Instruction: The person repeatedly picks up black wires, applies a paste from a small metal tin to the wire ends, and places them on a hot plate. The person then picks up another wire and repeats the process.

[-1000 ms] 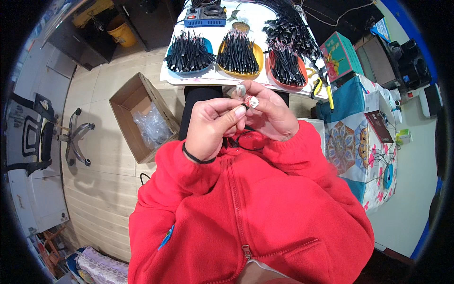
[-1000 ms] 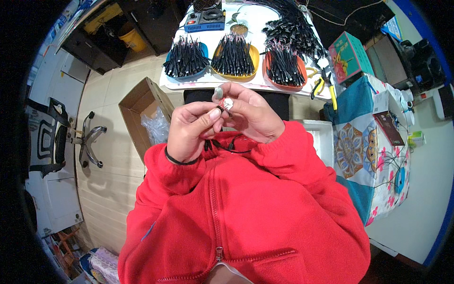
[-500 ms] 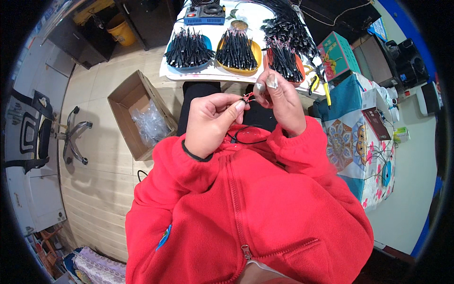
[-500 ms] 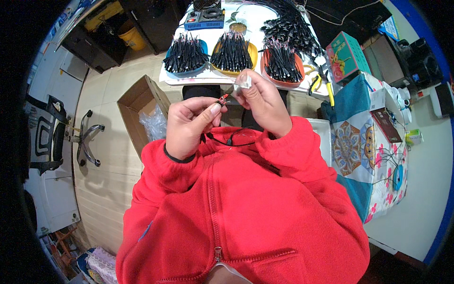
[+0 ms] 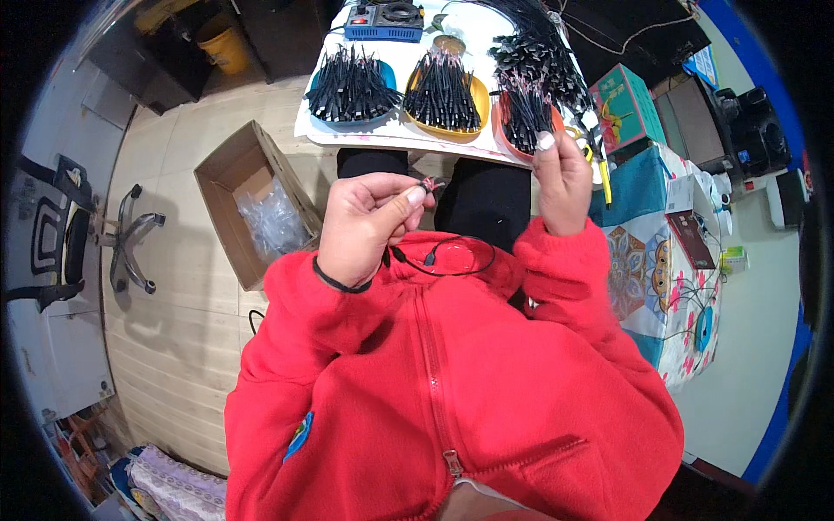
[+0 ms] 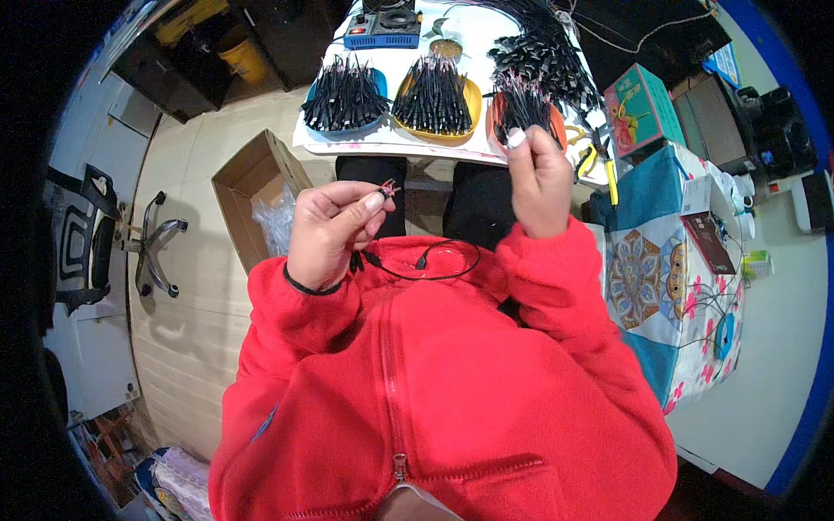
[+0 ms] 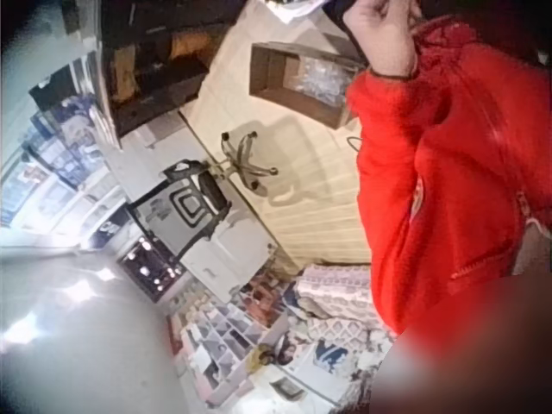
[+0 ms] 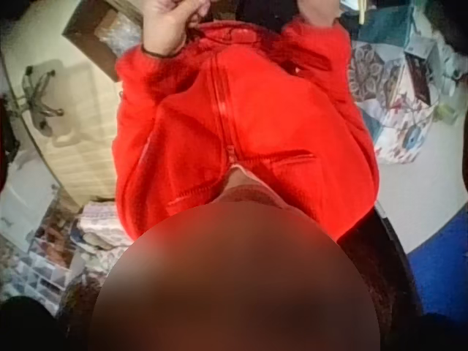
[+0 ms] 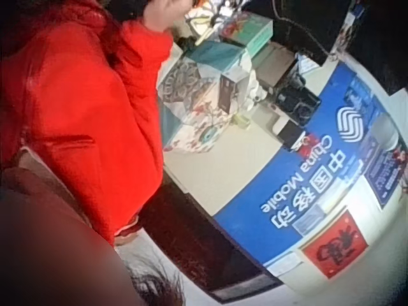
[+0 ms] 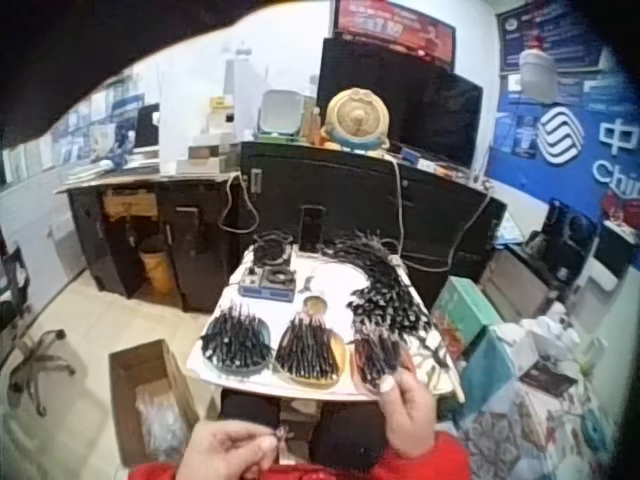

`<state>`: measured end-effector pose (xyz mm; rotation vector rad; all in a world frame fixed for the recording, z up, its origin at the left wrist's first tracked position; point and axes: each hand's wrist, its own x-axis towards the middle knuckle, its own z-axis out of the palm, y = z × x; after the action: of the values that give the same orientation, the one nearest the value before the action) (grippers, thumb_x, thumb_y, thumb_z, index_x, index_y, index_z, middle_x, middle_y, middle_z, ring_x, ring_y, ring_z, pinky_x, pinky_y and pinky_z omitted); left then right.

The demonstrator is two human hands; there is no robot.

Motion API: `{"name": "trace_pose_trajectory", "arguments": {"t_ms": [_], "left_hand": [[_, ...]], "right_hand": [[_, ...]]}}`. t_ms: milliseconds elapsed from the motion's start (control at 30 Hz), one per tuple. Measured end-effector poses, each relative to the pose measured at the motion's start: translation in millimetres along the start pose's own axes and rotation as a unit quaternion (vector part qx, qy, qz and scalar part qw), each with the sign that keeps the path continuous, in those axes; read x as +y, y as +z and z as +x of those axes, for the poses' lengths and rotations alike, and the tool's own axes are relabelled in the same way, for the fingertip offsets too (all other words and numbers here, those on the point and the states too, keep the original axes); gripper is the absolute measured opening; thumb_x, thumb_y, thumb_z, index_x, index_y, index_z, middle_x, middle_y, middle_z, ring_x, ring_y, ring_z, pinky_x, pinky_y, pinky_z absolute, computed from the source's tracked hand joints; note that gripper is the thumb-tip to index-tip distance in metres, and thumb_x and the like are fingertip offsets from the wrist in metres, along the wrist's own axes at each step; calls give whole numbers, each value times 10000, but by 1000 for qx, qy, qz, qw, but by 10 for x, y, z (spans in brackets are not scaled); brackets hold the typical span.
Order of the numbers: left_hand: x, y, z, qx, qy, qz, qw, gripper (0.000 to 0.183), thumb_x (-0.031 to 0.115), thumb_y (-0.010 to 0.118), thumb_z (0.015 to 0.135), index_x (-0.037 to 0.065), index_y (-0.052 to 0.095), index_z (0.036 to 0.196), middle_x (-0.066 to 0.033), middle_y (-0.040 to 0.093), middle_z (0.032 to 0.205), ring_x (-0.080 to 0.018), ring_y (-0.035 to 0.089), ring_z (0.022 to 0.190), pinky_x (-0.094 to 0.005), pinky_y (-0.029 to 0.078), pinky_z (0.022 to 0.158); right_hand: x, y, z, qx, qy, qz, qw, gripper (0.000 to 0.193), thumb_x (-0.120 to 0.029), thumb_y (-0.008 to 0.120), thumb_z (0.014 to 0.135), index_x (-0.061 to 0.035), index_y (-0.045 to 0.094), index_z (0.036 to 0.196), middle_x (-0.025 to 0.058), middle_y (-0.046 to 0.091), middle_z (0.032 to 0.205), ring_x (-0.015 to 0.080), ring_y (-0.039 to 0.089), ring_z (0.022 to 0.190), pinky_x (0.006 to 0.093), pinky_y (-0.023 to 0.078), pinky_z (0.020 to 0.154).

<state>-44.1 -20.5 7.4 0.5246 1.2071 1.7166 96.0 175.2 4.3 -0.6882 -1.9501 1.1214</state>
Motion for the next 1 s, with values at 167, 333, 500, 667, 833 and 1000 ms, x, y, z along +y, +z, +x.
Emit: {"name": "trace_pose_trajectory", "arguments": {"t_ms": [167, 333, 500, 667, 833, 1000], "left_hand": [[-9, -5, -19, -56, -28, -11, 998, 139, 64, 614, 898, -54, 660, 953, -28, 573, 668, -47, 426, 534, -189, 281, 462], [62, 26, -84, -102, -35, 17, 994, 140, 60, 618, 896, -52, 665, 965, -19, 575, 670, -43, 442, 548, -183, 297, 476], [107, 75, -155, -124, -22, 37, 991, 146, 75, 626, 895, -50, 671, 958, -12, 575, 669, -38, 444, 553, -181, 302, 484], [120, 100, -182, -152, -24, 28, 988, 130, 45, 621, 894, -67, 669, 941, -22, 609, 721, -53, 513, 636, -198, 431, 586], [141, 135, -174, -146, 49, 146, 977, 117, 29, 628, 866, -62, 661, 931, -37, 608, 715, -79, 527, 620, -221, 437, 551], [225, 235, -154, -62, 470, 556, 683, 163, -17, 628, 744, -36, 637, 905, -90, 554, 656, -216, 580, 589, -299, 452, 504]], "right_hand": [[-187, -133, -77, -277, -129, -36, 951, 345, -48, 694, 798, -16, 597, 1128, 85, 611, 920, 134, 587, 706, 243, 471, 619], [-484, -60, -111, -268, -316, -70, 907, 307, -28, 733, 731, -19, 635, 1022, 104, 622, 938, 235, 618, 790, 317, 501, 673], [-569, -39, -176, -268, -333, -60, 902, 227, -10, 724, 724, -22, 639, 935, 101, 620, 878, 260, 615, 788, 335, 501, 679], [-570, -64, -235, -263, -323, -48, 908, 188, 15, 709, 722, -15, 612, 880, 98, 608, 840, 263, 604, 761, 338, 489, 665], [-494, -42, -296, -276, -250, -11, 928, 144, 15, 669, 777, -3, 573, 884, 80, 582, 814, 213, 576, 729, 292, 465, 650], [-426, 40, -354, -312, 69, 278, 906, 106, -85, 597, 913, 8, 560, 948, 4, 571, 851, 89, 536, 778, 240, 451, 685]]}}
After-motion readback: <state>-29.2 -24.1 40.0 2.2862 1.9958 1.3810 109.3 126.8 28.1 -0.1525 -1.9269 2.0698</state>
